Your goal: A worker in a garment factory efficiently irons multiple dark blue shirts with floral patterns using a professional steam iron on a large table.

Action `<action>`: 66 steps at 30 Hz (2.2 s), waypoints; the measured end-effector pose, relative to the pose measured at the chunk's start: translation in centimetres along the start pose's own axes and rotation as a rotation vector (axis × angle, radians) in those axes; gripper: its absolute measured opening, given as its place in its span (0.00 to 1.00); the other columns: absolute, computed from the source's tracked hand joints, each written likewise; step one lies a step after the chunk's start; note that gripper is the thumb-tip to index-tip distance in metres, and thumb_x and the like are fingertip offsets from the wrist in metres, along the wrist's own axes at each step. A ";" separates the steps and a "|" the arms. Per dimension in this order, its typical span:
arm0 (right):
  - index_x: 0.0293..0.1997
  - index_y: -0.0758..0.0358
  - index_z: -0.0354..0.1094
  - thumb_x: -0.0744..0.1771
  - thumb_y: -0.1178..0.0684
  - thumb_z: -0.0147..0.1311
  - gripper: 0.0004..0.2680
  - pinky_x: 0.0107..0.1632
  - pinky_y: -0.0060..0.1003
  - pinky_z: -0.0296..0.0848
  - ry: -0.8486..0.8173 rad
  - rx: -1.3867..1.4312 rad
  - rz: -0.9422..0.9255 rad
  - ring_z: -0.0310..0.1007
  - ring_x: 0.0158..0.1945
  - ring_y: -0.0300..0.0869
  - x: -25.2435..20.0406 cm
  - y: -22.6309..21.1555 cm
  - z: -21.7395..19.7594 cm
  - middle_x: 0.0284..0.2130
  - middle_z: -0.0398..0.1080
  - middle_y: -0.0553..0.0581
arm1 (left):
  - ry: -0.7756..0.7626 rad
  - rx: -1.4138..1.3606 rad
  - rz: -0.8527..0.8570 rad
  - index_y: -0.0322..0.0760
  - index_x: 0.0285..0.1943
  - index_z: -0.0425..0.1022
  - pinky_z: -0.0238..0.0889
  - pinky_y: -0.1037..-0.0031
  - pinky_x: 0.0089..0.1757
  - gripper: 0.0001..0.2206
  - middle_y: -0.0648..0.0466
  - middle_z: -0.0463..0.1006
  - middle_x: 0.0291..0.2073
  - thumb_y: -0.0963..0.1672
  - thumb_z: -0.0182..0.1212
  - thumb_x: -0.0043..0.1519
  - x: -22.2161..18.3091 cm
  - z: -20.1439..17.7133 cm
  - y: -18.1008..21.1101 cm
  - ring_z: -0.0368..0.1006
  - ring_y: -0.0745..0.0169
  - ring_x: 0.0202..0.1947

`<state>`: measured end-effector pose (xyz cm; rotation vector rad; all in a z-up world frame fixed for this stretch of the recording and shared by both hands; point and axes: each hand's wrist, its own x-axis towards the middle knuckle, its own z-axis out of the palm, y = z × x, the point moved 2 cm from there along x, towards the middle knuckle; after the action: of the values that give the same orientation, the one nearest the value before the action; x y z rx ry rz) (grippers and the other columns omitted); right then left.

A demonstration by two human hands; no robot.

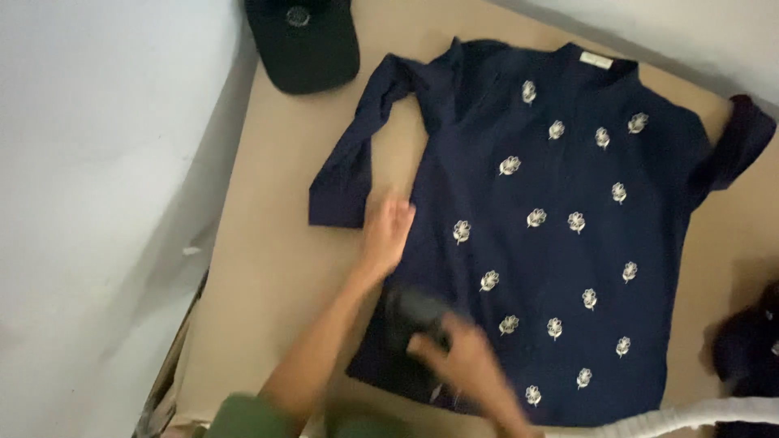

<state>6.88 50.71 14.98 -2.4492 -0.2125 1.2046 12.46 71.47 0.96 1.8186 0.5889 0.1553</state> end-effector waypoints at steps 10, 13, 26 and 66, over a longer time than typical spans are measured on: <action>0.24 0.52 0.59 0.66 0.32 0.58 0.18 0.32 0.39 0.61 0.176 -0.136 -0.380 0.64 0.25 0.37 20.7 -12.1 -12.5 0.20 0.66 0.48 | -0.304 0.181 -0.435 0.43 0.31 0.66 0.65 0.74 0.26 0.18 0.58 0.75 0.19 0.52 0.44 0.73 -28.2 -5.7 -4.0 0.82 0.66 0.20; 0.24 0.58 0.63 0.68 0.37 0.58 0.18 0.37 0.40 0.65 0.102 -0.210 -0.322 0.72 0.27 0.41 18.7 -14.6 -9.9 0.19 0.72 0.53 | -0.315 0.117 -0.504 0.43 0.29 0.68 0.73 0.70 0.33 0.18 0.58 0.83 0.21 0.52 0.45 0.71 -29.2 -7.4 -3.1 0.80 0.68 0.20; 0.63 0.71 0.64 0.67 0.34 0.53 0.27 0.53 0.60 0.74 -0.285 -0.281 -0.308 0.73 0.55 0.67 -6.9 -6.3 8.8 0.49 0.72 0.77 | -0.135 0.538 -0.147 0.32 0.43 0.77 0.68 0.63 0.41 0.18 0.44 0.78 0.30 0.50 0.50 0.72 -13.4 -14.3 0.6 0.77 0.46 0.37; 0.63 0.76 0.64 0.65 0.34 0.54 0.29 0.58 0.61 0.71 -0.322 -0.069 -0.318 0.69 0.60 0.68 -11.3 3.1 2.5 0.54 0.69 0.80 | 0.290 0.507 0.021 0.33 0.50 0.77 0.70 0.60 0.40 0.13 0.43 0.80 0.39 0.48 0.60 0.69 -24.4 -6.3 1.4 0.77 0.42 0.38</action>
<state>-2.21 45.19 20.51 -2.1548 -0.7158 1.4527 -10.62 65.17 8.90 2.3137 0.8707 0.3089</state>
